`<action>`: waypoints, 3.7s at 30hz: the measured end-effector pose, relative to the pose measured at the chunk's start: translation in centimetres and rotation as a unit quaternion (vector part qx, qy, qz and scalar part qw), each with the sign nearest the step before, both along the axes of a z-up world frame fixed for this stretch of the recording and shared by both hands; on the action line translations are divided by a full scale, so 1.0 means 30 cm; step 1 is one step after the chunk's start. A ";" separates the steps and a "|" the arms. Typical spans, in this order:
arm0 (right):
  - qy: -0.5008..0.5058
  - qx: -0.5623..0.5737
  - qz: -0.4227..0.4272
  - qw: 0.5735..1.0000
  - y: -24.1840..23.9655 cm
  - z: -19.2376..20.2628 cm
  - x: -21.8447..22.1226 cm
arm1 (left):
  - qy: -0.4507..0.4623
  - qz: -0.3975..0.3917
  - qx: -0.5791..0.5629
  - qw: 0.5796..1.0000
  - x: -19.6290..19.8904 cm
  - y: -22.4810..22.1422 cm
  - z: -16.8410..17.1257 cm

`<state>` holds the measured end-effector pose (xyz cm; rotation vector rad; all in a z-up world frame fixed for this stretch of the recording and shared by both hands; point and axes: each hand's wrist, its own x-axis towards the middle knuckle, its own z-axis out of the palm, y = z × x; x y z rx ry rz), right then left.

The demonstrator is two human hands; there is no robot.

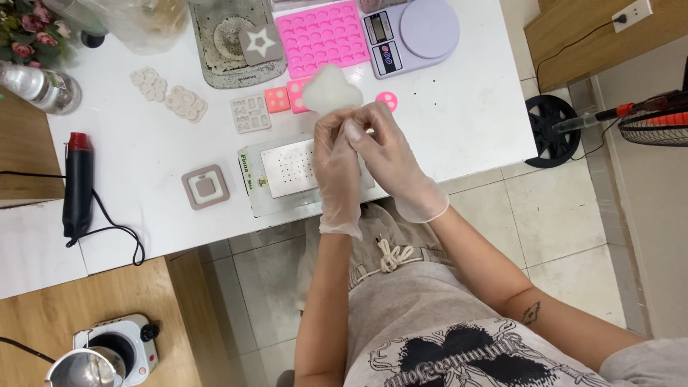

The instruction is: Removing a wax bear shape from a silicone mold and refining its edges with a carving tool.

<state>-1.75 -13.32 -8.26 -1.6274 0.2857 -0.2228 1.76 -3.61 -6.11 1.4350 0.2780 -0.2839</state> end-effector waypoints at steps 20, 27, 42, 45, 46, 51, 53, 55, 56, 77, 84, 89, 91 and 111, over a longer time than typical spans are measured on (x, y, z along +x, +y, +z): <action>0.216 -0.161 0.043 0.962 -0.293 -0.381 0.331 | -0.030 -0.290 0.507 0.811 0.628 0.002 -0.496; 0.262 -0.081 -0.012 0.962 -0.288 -0.249 0.289 | -0.157 -0.491 0.611 0.601 0.754 -0.218 -0.638; 0.269 0.024 -0.132 0.954 -0.259 -0.187 0.314 | -0.275 -0.446 0.601 0.603 0.689 -0.191 -0.399; 0.245 0.075 -0.092 0.962 -0.192 -0.054 0.301 | -0.301 -0.416 0.561 0.649 0.511 -0.142 -0.195; 0.267 0.055 -0.064 0.960 -0.164 0.002 0.296 | -0.322 -0.396 0.538 0.671 0.459 -0.127 -0.177; 0.309 -0.016 -0.042 0.950 -0.073 0.090 0.183 | -0.409 -0.293 0.496 0.708 0.233 -0.017 -0.068; 0.311 -0.021 -0.062 0.948 -0.036 0.080 0.141 | -0.363 -0.281 0.403 0.792 0.185 0.028 -0.006; 0.309 -0.008 -0.086 0.947 -0.027 0.023 0.106 | -0.325 -0.252 0.306 0.858 0.140 0.060 0.004; 0.307 0.006 -0.111 0.945 -0.019 -0.007 0.091 | -0.282 -0.221 0.204 0.911 0.120 0.079 0.009; -0.032 -0.118 -0.101 0.987 0.044 0.186 -0.050 | 0.101 0.070 -0.045 0.991 -0.025 0.047 0.148; -0.008 -0.087 -0.094 0.992 -0.001 0.119 -0.047 | 0.094 0.058 -0.046 0.993 -0.005 0.064 0.093; 0.100 -0.060 -0.084 0.990 -0.063 0.000 -0.030 | 0.097 -0.013 -0.033 0.995 -0.014 0.095 0.127; 0.114 -0.073 -0.056 0.989 -0.040 0.140 -0.040 | 0.074 -0.046 -0.039 0.995 -0.019 0.121 0.122; 0.119 -0.081 -0.037 0.989 0.062 0.104 -0.018 | -0.121 -0.012 0.121 0.985 -0.064 0.062 -0.035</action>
